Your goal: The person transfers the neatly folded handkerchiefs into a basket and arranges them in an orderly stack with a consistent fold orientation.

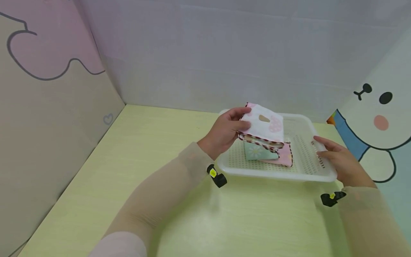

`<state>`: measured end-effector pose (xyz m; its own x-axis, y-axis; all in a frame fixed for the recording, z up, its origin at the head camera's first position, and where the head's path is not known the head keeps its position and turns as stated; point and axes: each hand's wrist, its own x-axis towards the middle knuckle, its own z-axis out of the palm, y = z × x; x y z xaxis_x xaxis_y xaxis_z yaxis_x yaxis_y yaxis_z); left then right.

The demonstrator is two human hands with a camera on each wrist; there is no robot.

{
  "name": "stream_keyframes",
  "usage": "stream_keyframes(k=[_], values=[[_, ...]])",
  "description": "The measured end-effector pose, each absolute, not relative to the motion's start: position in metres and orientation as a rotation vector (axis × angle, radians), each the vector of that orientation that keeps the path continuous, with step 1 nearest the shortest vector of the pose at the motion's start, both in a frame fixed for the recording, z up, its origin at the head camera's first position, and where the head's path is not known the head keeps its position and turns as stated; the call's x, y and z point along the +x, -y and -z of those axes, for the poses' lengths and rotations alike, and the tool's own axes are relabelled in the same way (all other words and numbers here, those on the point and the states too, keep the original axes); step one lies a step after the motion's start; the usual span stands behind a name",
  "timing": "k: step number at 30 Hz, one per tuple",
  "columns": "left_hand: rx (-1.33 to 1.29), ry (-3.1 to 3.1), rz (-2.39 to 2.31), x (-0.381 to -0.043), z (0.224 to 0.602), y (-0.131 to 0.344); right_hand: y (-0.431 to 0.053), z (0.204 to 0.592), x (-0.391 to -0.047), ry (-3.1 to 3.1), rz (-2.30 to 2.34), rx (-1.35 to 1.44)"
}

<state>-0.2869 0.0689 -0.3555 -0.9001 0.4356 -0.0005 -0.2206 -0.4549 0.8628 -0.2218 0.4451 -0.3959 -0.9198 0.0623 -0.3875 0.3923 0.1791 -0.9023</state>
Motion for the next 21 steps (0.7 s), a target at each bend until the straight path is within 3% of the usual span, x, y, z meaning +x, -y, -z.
stream_keyframes(k=[21], values=[[0.24, -1.413, -2.349, -0.295, 0.367, -0.082, -0.442, 0.396, -0.22, -2.267, 1.684, 0.425]])
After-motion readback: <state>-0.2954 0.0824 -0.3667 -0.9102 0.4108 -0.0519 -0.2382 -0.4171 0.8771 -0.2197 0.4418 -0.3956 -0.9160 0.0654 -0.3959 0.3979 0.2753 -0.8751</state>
